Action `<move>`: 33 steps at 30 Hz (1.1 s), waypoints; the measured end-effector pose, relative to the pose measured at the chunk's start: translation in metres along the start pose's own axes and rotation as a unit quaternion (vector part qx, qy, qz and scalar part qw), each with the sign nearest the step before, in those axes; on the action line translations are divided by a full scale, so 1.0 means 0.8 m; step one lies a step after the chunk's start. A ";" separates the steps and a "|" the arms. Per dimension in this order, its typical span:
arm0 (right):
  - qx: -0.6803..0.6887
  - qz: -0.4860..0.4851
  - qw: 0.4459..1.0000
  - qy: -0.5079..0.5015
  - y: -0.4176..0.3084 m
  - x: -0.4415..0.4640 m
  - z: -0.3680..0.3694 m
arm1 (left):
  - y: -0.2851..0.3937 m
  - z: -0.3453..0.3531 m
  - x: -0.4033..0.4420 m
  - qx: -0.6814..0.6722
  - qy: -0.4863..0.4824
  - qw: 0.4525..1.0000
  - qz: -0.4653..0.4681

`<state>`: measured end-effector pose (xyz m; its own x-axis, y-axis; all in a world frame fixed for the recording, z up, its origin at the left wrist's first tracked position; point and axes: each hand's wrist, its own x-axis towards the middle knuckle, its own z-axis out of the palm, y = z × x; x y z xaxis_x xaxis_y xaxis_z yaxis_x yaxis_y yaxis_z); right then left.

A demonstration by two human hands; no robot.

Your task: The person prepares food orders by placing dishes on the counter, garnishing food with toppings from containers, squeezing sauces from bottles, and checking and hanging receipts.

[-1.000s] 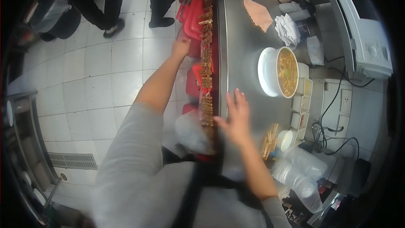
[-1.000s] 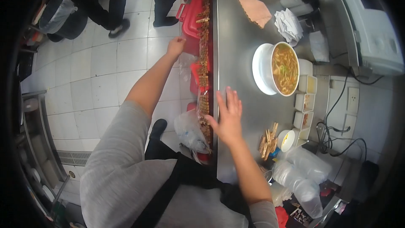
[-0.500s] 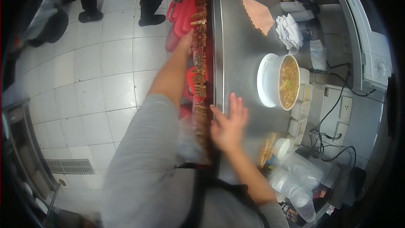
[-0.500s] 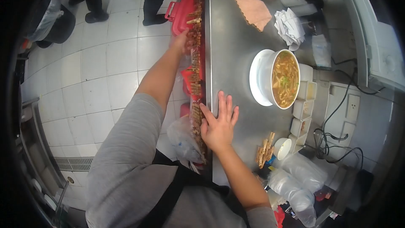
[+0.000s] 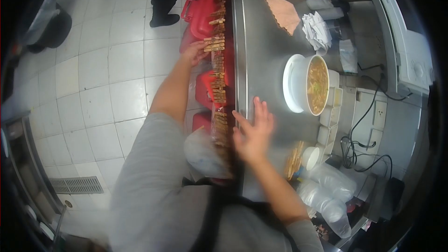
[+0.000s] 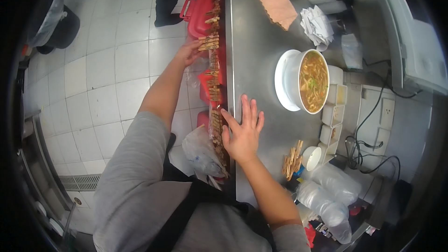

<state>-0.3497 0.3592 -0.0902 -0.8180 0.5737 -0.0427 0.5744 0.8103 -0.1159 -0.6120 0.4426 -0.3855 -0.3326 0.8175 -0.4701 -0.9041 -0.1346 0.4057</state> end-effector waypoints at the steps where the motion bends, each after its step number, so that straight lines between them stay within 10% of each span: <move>1: 0.003 0.002 1.000 0.002 0.000 0.000 -0.001 | 0.002 -0.004 0.003 0.051 0.022 0.998 0.001; 6: 0.053 0.005 0.998 0.029 0.011 -0.009 0.000 | 0.008 -0.079 0.066 0.163 0.099 0.979 0.069; 8: 0.081 -0.014 0.994 0.077 0.026 -0.014 0.018 | 0.053 -0.126 0.079 0.608 0.135 0.781 0.051; 10: 0.130 -0.008 0.989 0.068 0.029 -0.024 0.018 | 0.076 -0.121 0.019 0.457 0.223 0.859 0.058; 13: 0.092 -0.019 0.991 0.094 0.041 -0.031 0.040 | 0.081 -0.017 -0.145 0.400 0.055 0.909 0.106; 25: 0.348 -0.067 0.911 0.210 -0.055 -0.376 -0.215 | -0.053 0.280 -0.680 0.387 -0.410 0.825 0.046; 29: 0.173 0.098 0.898 0.391 -0.011 -0.598 -0.275 | -0.122 0.310 -0.772 0.370 -0.543 0.753 -0.027; 33: 0.144 0.411 0.730 0.527 0.035 -0.856 -0.255 | -0.200 0.300 -0.847 0.432 -0.527 0.722 -0.116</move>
<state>0.2334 0.0134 0.1380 0.3638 0.7483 0.5547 0.7035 0.1696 -0.6902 -0.1775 0.0447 0.0564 0.6023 0.7952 0.0699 -0.2463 0.1018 0.9638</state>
